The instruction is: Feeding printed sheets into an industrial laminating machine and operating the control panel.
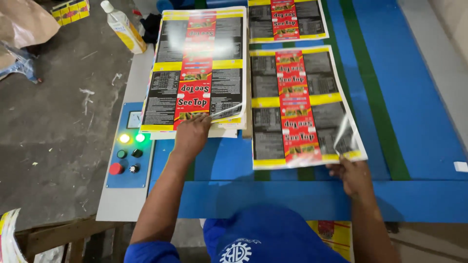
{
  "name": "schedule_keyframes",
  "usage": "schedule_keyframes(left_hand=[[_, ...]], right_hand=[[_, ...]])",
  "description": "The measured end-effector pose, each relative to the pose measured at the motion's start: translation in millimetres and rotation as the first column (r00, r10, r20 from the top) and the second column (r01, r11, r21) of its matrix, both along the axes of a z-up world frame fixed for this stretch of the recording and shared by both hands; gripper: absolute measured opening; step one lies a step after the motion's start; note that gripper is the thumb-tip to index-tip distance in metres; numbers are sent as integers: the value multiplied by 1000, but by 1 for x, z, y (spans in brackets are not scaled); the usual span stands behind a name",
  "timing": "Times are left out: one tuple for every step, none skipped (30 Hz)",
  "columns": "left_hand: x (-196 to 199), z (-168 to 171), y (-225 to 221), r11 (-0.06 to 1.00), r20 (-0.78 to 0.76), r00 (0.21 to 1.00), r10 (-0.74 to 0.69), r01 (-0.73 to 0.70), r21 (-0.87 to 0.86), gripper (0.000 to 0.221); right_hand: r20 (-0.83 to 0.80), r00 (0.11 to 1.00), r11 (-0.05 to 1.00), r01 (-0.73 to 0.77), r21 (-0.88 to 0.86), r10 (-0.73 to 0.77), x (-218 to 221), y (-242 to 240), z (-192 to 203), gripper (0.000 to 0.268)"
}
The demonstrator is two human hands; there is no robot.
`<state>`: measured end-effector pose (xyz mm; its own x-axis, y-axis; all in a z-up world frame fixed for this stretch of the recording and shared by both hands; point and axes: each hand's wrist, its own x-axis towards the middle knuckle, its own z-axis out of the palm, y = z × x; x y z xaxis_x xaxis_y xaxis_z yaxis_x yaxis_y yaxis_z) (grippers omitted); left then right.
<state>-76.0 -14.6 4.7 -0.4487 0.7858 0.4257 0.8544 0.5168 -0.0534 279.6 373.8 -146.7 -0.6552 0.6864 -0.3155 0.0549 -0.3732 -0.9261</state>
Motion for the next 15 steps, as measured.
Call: schedule_keyframes(left_hand=[[3, 3, -1, 1000, 37, 999, 12, -11, -13, 19], [3, 9, 1, 1000, 67, 997, 22, -21, -21, 18], [1, 9, -1, 1000, 61, 998, 21, -20, -17, 18], [2, 6, -4, 1000, 53, 998, -17, 16, 17, 21], [3, 4, -8, 997, 44, 998, -54, 52, 51, 23], [5, 6, -13, 997, 39, 998, -49, 47, 55, 23], [6, 8, -18, 993, 48, 995, -85, 80, 92, 28], [4, 12, -21, 985, 49, 991, -124, 117, 131, 33], [4, 13, -23, 984, 37, 992, -122, 116, 136, 33], [5, 12, -25, 978, 111, 990, -91, 68, 197, 30], [6, 12, -26, 967, 187, 980, -66, 17, 253, 28], [10, 18, -22, 966, 184, 981, -60, 11, 257, 28], [14, 23, -19, 962, 205, 978, 38, -92, 259, 24], [20, 25, -18, 947, 232, 964, 132, -192, 256, 20], [30, 25, -10, 946, 235, 963, 135, -196, 258, 20]], right_hand=[[-20, 999, 1000, -25, 11, 25, -14, 12, -6, 25], [-47, 998, 998, -48, 26, 49, -32, 25, -10, 27], [-53, 997, 998, -47, 31, 49, -43, 32, -11, 27], [-52, 997, 998, -60, 17, 61, -52, 38, -12, 27], [-52, 996, 997, -74, 2, 74, -61, 44, -14, 29], [-57, 995, 997, -79, 8, 79, -64, 43, -9, 29], [-62, 995, 995, -84, -49, 81, -67, 42, -4, 30], [-72, 994, 991, -87, -102, 80, -73, 44, 2, 31], [-83, 993, 991, -91, -94, 83, -64, 37, -3, 31], [-63, 997, 990, -45, -135, 36, -52, 31, -8, 30], [-41, 999, 984, 2, -176, -9, -42, 25, -15, 30], [-43, 999, 985, -5, -172, -2, -36, 15, -13, 30], [-26, 1000, 985, -15, -173, 10, -30, 4, -12, 32], [-4, 1000, 984, -20, -176, 19, -20, -10, -14, 35], [-1, 1000, 985, -23, -173, 23, -24, -25, -8, 35]])
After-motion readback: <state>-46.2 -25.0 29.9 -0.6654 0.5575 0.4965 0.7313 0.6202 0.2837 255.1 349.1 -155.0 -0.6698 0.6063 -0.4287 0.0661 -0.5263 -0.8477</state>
